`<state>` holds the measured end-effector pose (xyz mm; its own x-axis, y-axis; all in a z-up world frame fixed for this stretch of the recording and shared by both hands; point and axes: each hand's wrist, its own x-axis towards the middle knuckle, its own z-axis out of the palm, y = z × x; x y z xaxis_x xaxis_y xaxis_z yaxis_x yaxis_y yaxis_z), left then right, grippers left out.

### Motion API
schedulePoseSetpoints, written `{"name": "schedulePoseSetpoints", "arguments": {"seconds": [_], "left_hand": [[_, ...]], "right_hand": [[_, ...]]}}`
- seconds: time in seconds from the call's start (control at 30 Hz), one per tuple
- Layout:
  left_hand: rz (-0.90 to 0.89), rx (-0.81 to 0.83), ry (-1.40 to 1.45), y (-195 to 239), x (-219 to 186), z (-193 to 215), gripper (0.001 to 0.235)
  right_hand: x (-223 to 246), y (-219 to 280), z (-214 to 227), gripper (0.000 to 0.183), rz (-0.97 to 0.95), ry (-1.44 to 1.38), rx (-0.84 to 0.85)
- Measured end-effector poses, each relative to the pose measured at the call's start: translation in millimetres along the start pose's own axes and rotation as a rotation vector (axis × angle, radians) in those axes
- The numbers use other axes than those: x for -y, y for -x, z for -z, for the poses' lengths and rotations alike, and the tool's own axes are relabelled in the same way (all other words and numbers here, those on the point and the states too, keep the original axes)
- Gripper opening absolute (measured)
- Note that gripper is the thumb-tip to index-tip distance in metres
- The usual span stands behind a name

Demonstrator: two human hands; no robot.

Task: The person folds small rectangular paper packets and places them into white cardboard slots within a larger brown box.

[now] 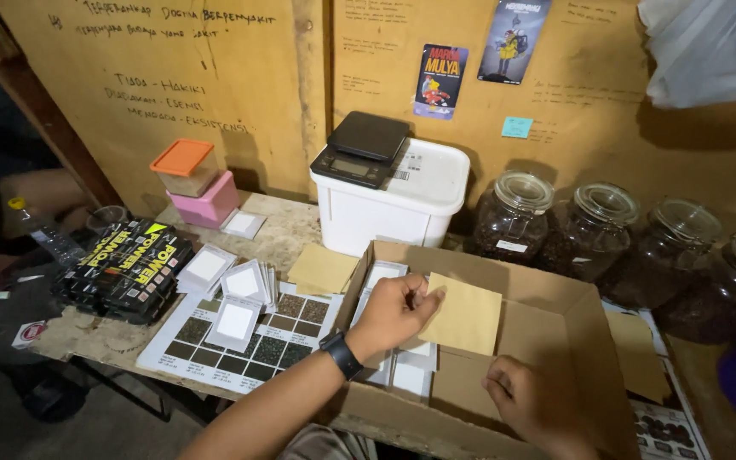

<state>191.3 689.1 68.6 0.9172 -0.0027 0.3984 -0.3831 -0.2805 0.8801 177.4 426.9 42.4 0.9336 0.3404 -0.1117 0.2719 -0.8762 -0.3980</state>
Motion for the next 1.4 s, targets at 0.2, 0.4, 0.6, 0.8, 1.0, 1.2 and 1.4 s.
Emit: {"name": "schedulePoseSetpoints", "arguments": {"seconds": [0.2, 0.4, 0.6, 0.8, 1.0, 1.2, 1.4], "left_hand": [[-0.021, 0.01, -0.019, 0, -1, 0, 0.046], [-0.045, 0.014, -0.021, 0, -1, 1, 0.046], [-0.03, 0.012, -0.019, 0, 1, -1, 0.045], [-0.037, 0.007, -0.028, 1, 0, -1, 0.045], [-0.035, 0.016, -0.012, 0, 4, -2, 0.044], [-0.044, 0.015, -0.016, 0, 3, -2, 0.044], [-0.052, 0.013, -0.02, 0, 1, -1, 0.045]], "right_hand": [[-9, -3, -11, 0.025, -0.038, -0.126, 0.051], [0, 1, -4, 0.023, -0.081, -0.043, 0.049], [3, 5, -2, 0.024, -0.091, -0.012, 0.028], [-11, 0, -17, 0.023, -0.067, -0.058, 0.014], [-4, 5, -7, 0.025, -0.029, -0.019, -0.006], [2, 7, -3, 0.025, -0.047, -0.068, 0.02], [-4, 5, -9, 0.024, -0.008, -0.081, -0.013]]}}
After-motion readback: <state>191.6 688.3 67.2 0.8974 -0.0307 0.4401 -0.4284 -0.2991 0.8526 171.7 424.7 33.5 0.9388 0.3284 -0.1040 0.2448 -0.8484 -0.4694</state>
